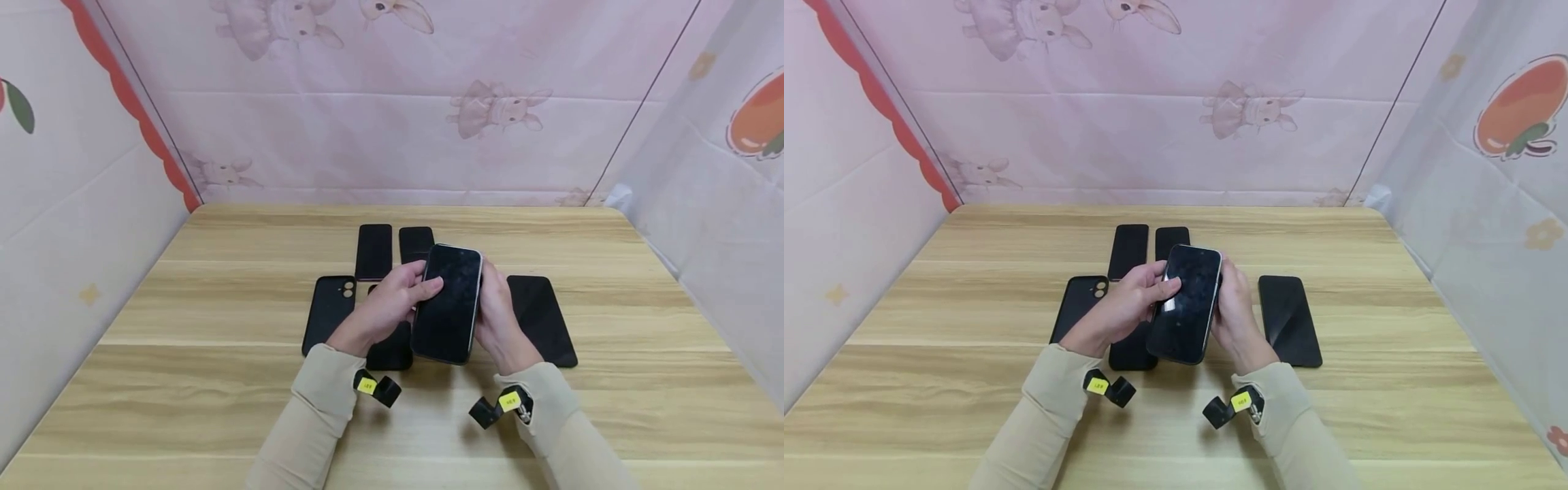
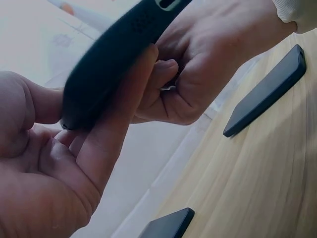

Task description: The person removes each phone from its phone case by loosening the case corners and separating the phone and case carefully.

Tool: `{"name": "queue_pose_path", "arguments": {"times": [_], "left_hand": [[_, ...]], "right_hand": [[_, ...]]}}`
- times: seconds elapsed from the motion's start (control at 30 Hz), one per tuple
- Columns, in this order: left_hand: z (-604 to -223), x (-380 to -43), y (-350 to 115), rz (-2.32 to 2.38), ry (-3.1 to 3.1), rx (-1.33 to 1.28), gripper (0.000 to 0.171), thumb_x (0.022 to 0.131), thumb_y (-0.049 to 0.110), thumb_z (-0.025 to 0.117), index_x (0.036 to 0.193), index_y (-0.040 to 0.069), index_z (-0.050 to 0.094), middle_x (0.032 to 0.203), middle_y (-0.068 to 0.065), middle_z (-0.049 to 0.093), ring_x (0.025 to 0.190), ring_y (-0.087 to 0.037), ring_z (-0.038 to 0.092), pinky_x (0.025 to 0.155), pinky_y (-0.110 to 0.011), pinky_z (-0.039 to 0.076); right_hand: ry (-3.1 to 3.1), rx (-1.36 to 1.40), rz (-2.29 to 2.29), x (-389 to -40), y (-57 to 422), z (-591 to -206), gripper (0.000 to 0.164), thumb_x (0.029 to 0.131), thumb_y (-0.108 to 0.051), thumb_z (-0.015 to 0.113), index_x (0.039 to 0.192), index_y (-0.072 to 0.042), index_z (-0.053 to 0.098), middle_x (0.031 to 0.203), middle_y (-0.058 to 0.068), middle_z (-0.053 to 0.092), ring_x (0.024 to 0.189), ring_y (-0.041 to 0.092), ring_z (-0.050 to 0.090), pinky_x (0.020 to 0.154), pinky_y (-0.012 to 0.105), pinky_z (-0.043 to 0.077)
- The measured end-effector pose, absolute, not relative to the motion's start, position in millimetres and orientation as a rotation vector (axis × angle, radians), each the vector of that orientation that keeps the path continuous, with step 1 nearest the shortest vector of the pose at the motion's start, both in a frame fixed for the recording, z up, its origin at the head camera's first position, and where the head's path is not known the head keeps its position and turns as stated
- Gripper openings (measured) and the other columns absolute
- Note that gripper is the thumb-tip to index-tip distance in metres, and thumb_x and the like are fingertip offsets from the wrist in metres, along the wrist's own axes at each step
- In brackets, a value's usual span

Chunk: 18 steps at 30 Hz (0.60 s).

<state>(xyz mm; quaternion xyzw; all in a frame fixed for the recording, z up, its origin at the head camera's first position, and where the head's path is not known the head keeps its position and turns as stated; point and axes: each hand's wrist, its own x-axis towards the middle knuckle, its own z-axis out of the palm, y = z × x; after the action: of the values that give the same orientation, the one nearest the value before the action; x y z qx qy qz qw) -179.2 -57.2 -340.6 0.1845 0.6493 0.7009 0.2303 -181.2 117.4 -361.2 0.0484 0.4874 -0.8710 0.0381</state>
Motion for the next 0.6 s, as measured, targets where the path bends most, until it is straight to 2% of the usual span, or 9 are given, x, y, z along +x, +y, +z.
{"name": "queue_pose_path", "arguments": {"times": [0.2, 0.33, 0.43, 0.53, 0.6], "left_hand": [[-339, -182, -59, 1.926, 1.849, 0.439, 0.03, 0.104, 0.017, 0.05, 0.128, -0.001, 0.051, 0.09, 0.0, 0.071, 0.074, -0.012, 0.07, 0.068, -0.035, 0.061], [-338, -182, -61, 1.928, 1.871, 0.398, 0.03, 0.104, 0.018, 0.05, 0.129, 0.001, 0.052, 0.094, -0.006, 0.072, 0.077, -0.013, 0.071, 0.071, -0.038, 0.062], [-338, -183, -63, 1.941, 1.941, 0.344, 0.03, 0.104, 0.02, 0.051, 0.129, 0.003, 0.053, 0.1, -0.012, 0.073, 0.078, -0.014, 0.071, 0.071, -0.039, 0.062], [-339, -185, -66, 1.967, 2.038, 0.255, 0.032, 0.104, 0.023, 0.053, 0.129, 0.004, 0.054, 0.104, -0.018, 0.072, 0.076, -0.015, 0.072, 0.068, -0.04, 0.062], [-338, -187, -67, 1.993, 2.088, 0.185, 0.032, 0.103, 0.026, 0.055, 0.128, 0.005, 0.056, 0.103, -0.017, 0.072, 0.074, -0.016, 0.072, 0.067, -0.039, 0.062]], "right_hand": [[1.504, -0.069, -2.602, -178, 122, -357, 0.045, 0.104, -0.049, 0.033, 0.096, -0.02, 0.066, 0.088, -0.007, 0.069, 0.078, 0.005, 0.067, 0.069, 0.021, 0.056], [1.549, -0.085, -2.518, -178, 123, -356, 0.044, 0.103, -0.053, 0.034, 0.095, -0.021, 0.063, 0.072, -0.008, 0.061, 0.06, 0.005, 0.056, 0.057, 0.02, 0.047], [1.65, -0.137, -2.402, -178, 125, -358, 0.039, 0.105, -0.049, 0.034, 0.103, -0.018, 0.058, 0.073, -0.007, 0.054, 0.053, 0.008, 0.044, 0.049, 0.02, 0.038], [1.76, -0.228, -2.247, -178, 126, -358, 0.034, 0.108, -0.042, 0.034, 0.113, -0.014, 0.052, 0.082, -0.005, 0.057, 0.056, 0.01, 0.045, 0.048, 0.021, 0.038], [1.819, -0.302, -2.131, -178, 128, -358, 0.032, 0.109, -0.036, 0.034, 0.114, -0.009, 0.052, 0.083, -0.003, 0.058, 0.058, 0.011, 0.046, 0.05, 0.023, 0.041]]}}
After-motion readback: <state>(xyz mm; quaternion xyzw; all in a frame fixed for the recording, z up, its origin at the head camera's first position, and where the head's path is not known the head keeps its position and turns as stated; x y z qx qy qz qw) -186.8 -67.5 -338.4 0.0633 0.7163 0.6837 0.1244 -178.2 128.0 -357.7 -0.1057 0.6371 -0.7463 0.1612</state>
